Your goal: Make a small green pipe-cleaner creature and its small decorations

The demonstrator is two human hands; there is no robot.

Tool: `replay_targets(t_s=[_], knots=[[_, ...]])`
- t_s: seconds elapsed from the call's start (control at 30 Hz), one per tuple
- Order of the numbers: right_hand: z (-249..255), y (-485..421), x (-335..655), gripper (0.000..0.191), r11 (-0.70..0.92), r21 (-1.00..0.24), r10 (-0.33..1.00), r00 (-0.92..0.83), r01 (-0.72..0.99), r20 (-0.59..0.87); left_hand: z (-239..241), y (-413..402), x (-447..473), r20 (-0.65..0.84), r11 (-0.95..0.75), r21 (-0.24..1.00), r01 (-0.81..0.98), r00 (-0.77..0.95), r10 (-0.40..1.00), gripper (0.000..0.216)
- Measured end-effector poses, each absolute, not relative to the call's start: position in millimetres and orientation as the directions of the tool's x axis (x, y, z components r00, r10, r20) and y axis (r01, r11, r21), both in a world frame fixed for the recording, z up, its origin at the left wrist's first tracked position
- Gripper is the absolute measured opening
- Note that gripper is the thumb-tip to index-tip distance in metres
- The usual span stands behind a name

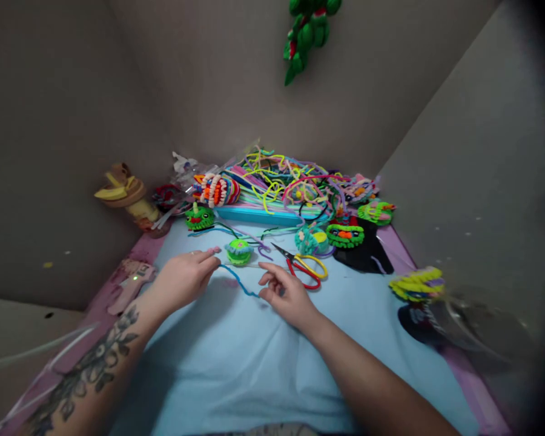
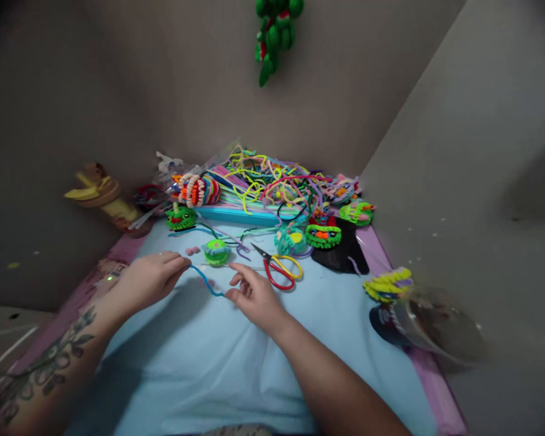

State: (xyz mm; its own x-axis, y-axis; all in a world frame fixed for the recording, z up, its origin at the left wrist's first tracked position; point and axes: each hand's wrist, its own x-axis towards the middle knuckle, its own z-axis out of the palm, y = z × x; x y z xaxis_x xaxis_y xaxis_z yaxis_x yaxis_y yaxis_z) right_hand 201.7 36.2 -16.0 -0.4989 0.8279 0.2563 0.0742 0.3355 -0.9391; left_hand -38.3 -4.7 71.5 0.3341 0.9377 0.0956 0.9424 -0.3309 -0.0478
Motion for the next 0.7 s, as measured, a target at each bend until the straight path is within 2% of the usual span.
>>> replay_targets(t_s=[0.1,0.27,0.33,0.43,0.53,0.7], knots=[[-18,30,196,0.043,0.401,-0.903,0.775,-0.582,0.152,0.246,52,-24,-39,0.091,-0.250,0.008,0.968,0.248,0.964,0.025],[-16,27,193,0.018,0.518,-0.832,0.750,-0.573,0.199,0.330,37,-37,-40,0.108,-0.164,0.051,0.985,0.158,0.982,0.025],[-14,28,194,0.013,0.557,-0.807,0.734,-0.572,0.198,0.366,36,-42,-41,0.101,-0.159,0.045,0.986,0.154,0.983,0.024],[-12,31,198,0.014,0.624,-0.740,0.706,-0.587,0.250,0.397,37,-51,-40,0.052,-0.172,-0.029,0.985,0.173,0.983,0.023],[-9,33,200,0.019,0.729,-0.600,0.636,-0.648,0.328,0.419,39,-62,-40,-0.052,-0.212,-0.106,0.972,0.207,0.977,0.023],[-8,29,200,0.025,0.847,-0.409,0.509,-0.740,0.340,0.439,37,-71,-43,-0.132,-0.234,-0.101,0.967,0.220,0.967,0.022]])
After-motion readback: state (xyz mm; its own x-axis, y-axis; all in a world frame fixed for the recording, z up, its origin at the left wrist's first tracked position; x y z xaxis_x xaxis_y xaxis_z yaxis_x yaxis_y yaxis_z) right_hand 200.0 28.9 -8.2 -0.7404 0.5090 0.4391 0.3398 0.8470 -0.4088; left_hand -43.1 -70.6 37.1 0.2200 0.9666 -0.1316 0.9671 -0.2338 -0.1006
